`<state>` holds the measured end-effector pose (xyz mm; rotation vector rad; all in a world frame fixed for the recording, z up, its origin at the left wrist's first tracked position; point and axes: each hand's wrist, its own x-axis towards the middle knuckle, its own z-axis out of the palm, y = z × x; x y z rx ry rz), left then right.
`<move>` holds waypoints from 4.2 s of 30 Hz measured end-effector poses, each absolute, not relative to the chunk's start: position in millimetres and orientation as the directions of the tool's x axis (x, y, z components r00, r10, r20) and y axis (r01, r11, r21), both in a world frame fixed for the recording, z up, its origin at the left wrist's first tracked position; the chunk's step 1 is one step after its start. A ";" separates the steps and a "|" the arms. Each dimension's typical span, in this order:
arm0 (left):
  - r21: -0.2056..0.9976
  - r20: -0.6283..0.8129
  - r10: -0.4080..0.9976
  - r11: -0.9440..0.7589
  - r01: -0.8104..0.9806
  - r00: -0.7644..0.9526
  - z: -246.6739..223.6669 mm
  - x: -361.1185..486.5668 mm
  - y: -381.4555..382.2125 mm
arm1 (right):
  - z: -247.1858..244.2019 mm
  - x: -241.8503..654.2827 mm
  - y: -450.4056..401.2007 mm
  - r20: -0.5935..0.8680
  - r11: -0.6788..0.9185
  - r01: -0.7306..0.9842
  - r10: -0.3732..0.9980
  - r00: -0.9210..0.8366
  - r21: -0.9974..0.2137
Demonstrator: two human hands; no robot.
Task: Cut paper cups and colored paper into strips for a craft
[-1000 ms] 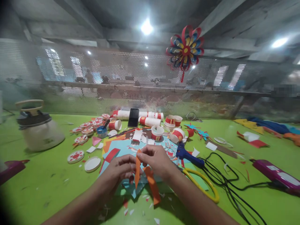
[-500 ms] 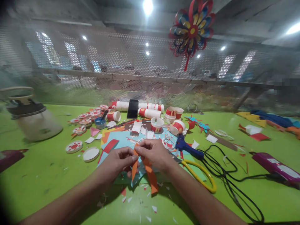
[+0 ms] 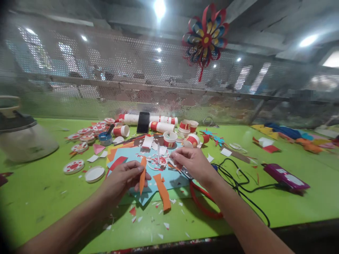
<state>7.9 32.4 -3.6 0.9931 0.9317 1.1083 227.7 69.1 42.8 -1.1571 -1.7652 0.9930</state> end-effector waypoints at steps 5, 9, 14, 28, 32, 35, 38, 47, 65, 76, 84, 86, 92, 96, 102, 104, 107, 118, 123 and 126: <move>0.965 -0.075 0.980 0.118 -0.235 0.186 -8.4 8.4 34.6 | 25.1 228.2 46.0 0.134 0.278 0.424 0.932 -0.337 -0.862; 0.967 -0.002 0.984 0.047 -0.249 0.180 -9.3 10.5 33.6 | 15.2 201.3 24.2 0.109 0.276 0.396 0.913 -0.394 -0.876; 0.957 0.015 0.982 0.041 -0.289 0.187 -0.7 14.1 26.2 | 3.9 164.7 8.6 0.055 0.145 0.209 0.920 -0.388 -0.967; 0.541 0.610 0.785 -0.509 0.670 0.105 1.2 -42.4 8.3 | 4.9 177.4 30.6 -0.263 -0.229 0.136 0.901 -0.345 -0.964; 0.162 0.595 0.637 -0.693 0.703 0.490 -13.9 -37.4 9.3 | -5.2 156.4 31.9 -0.429 -0.323 0.305 0.806 -0.407 -0.896; 0.141 0.435 0.629 -0.754 0.641 0.644 -21.6 -30.8 7.6 | -11.4 148.3 29.3 -0.510 -0.359 0.396 0.765 -0.393 -0.845; 0.241 0.366 0.651 -0.756 0.608 0.665 -29.3 -26.6 6.4 | -13.1 147.9 26.1 -0.559 -0.377 0.461 0.743 -0.368 -0.804; 0.239 0.392 0.630 -0.774 0.587 0.671 -41.8 -20.1 4.8 | -13.1 155.7 27.4 -0.641 -0.373 0.585 0.680 -0.356 -0.721; 0.188 0.383 0.619 -0.779 0.598 0.685 -39.7 -14.6 -1.9 | 25.9 200.1 57.1 -0.234 0.133 0.769 0.908 -0.348 -0.625; 0.056 0.452 0.532 -0.818 0.572 0.716 -46.7 -13.5 6.6 | 1.8 181.5 164.4 0.081 0.674 0.731 0.727 -0.682 0.108; -0.004 0.459 0.523 -0.807 0.590 0.718 -55.2 -18.5 13.0 | -0.2 165.8 202.2 -0.058 0.807 0.518 0.554 -0.831 0.285; -0.037 0.470 0.508 -0.805 0.592 0.722 -54.5 -18.9 13.2 | -2.9 166.3 203.7 -0.051 0.818 0.501 0.534 -0.844 0.283; -0.042 0.467 0.512 -0.801 0.597 0.721 -54.9 -18.7 11.5 | 7.6 167.5 195.1 0.063 0.823 0.543 0.541 -0.839 0.170; 0.006 0.513 0.515 -0.802 0.598 0.686 -69.3 -17.2 16.4 | 60.3 181.8 170.0 0.319 0.767 0.640 0.597 -0.736 0.041; -0.025 0.648 0.415 -0.826 0.563 0.639 -76.3 -16.6 22.3 | 117.9 234.3 130.2 0.565 0.669 0.727 0.664 -0.491 -0.155; -0.010 0.561 0.481 -0.810 0.587 0.674 -67.3 -17.5 18.8 | 114.2 254.1 127.3 0.593 0.607 0.768 0.701 -0.396 -0.205; -0.044 0.553 0.468 -0.810 0.585 0.689 -57.1 -18.8 13.4 | 94.6 281.5 124.1 0.567 0.497 0.829 0.772 -0.287 -0.256; -0.128 0.554 0.412 -0.817 0.563 0.723 -61.2 -24.6 18.6 | 44.8 359.2 73.9 0.377 0.258 0.943 0.911 -0.164 -0.212; -0.103 0.702 0.288 -0.864 0.493 0.651 -68.0 -23.5 26.2 | 47.9 365.2 81.3 0.347 0.238 0.957 0.923 -0.169 -0.165; -0.088 0.639 0.368 -0.837 0.540 0.675 -68.8 -22.7 27.7 | 46.7 362.7 91.3 0.328 0.236 0.962 0.927 -0.179 -0.140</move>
